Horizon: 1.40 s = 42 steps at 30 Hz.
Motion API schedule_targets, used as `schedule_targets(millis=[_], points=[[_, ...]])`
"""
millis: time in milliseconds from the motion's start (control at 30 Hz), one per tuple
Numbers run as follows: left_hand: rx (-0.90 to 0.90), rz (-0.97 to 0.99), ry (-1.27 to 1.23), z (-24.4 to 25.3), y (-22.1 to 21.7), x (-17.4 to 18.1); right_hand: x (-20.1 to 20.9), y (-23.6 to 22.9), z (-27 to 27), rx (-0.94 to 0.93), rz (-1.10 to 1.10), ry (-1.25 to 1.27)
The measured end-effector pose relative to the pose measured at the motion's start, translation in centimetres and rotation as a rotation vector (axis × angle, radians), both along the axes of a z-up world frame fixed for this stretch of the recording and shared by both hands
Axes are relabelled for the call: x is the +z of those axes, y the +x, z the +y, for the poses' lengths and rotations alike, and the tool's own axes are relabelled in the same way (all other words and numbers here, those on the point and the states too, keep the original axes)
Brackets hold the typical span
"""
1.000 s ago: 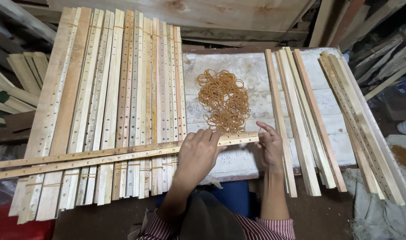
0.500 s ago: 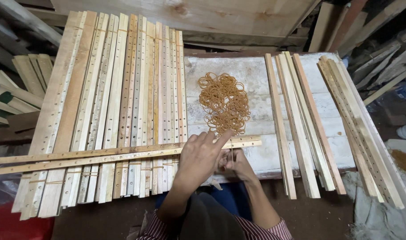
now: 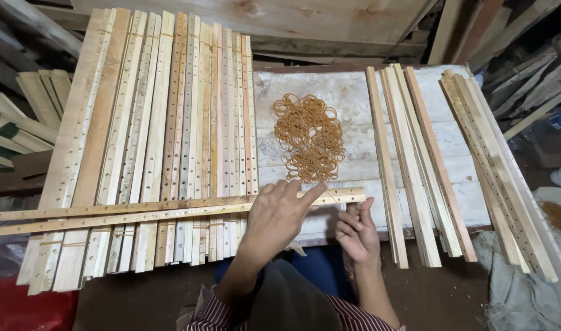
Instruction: Sorting and inspecting wooden slats with pre-drilled holes in a workshop
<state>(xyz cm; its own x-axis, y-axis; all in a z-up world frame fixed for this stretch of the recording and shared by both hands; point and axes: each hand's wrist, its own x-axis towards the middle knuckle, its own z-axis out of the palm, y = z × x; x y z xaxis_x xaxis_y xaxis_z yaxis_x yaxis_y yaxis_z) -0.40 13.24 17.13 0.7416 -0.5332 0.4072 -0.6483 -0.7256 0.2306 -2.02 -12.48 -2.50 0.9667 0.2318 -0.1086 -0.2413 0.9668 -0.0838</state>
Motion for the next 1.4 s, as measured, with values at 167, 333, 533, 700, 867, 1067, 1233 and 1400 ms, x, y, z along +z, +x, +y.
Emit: schedule_targets(millis=[167, 333, 533, 700, 867, 1067, 1233, 1400], points=[[-0.029, 0.021, 0.004, -0.2, -0.5, -0.1, 0.6, 0.4, -2.0, -0.032, -0.011, -0.522], [-0.071, -0.008, 0.007, -0.4, -0.5, 0.5, 1.7, 1.4, -2.5, -0.081, -0.102, -0.975], [-0.073, -0.067, 0.090, -0.5, -0.2, 2.4, 2.1, 0.2, -1.0, -0.013, -0.040, -0.949], [0.015, -0.171, -0.059, -2.5, 0.6, 1.4, -0.7, -0.9, -0.5, -0.221, 0.062, -0.693], [0.120, 0.057, -0.684, -5.6, 0.9, -0.9, 2.2, -1.2, 2.2, -0.331, 0.118, -0.593], [-0.148, 0.833, -1.410, -7.5, 4.9, -7.7, 3.0, -2.6, 3.2, -0.403, 0.168, -0.772], [-0.182, 0.914, -1.430, -6.9, 5.5, -8.5, 10.2, -3.4, 3.1, -0.244, 0.153, -1.231], [-0.215, 1.051, -1.319, -6.8, 4.5, -8.5, 10.1, -2.0, 2.5, -0.161, 0.122, -1.316]])
